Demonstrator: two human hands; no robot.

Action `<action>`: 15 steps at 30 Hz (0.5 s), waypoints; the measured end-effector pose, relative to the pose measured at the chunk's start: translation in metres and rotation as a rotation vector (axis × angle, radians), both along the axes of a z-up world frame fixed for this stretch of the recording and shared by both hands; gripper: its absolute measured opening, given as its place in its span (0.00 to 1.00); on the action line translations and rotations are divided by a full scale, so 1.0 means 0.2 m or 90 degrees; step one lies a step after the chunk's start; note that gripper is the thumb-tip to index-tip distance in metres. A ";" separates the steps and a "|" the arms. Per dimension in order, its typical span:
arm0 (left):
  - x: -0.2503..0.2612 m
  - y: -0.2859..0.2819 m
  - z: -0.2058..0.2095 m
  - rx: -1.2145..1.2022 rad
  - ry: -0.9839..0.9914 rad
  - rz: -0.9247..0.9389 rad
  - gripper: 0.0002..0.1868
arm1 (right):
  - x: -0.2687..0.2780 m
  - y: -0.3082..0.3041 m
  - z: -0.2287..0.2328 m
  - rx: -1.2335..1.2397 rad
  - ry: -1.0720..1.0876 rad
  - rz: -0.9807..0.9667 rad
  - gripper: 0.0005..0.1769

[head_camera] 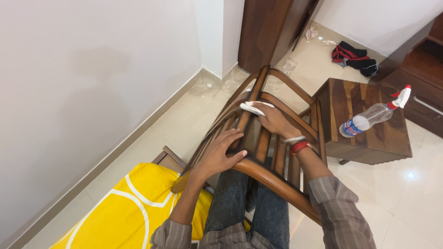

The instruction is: The person wipes a wooden chair with a white cloth while seated. They spray the chair with a cleaning solution from a spray bottle and continue wiping the slats and frame. The chair remains on the floor throughout the task.

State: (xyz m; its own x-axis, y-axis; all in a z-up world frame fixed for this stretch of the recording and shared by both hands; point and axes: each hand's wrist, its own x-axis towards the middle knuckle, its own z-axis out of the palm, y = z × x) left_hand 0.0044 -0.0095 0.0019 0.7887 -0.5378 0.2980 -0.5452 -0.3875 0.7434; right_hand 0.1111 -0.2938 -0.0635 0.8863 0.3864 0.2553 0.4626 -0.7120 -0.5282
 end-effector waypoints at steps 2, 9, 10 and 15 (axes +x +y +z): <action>0.00 0.00 -0.01 -0.002 -0.009 0.004 0.31 | -0.08 -0.07 -0.02 0.018 0.015 -0.039 0.31; -0.01 0.01 -0.02 -0.032 -0.014 -0.039 0.28 | -0.56 -0.12 0.11 0.061 0.197 -0.101 0.40; 0.00 0.01 -0.02 -0.018 -0.017 -0.045 0.28 | -0.64 -0.09 0.13 0.077 0.164 -0.057 0.41; 0.03 -0.05 0.01 0.052 -0.025 -0.099 0.28 | -0.77 0.00 0.19 0.051 0.048 0.036 0.39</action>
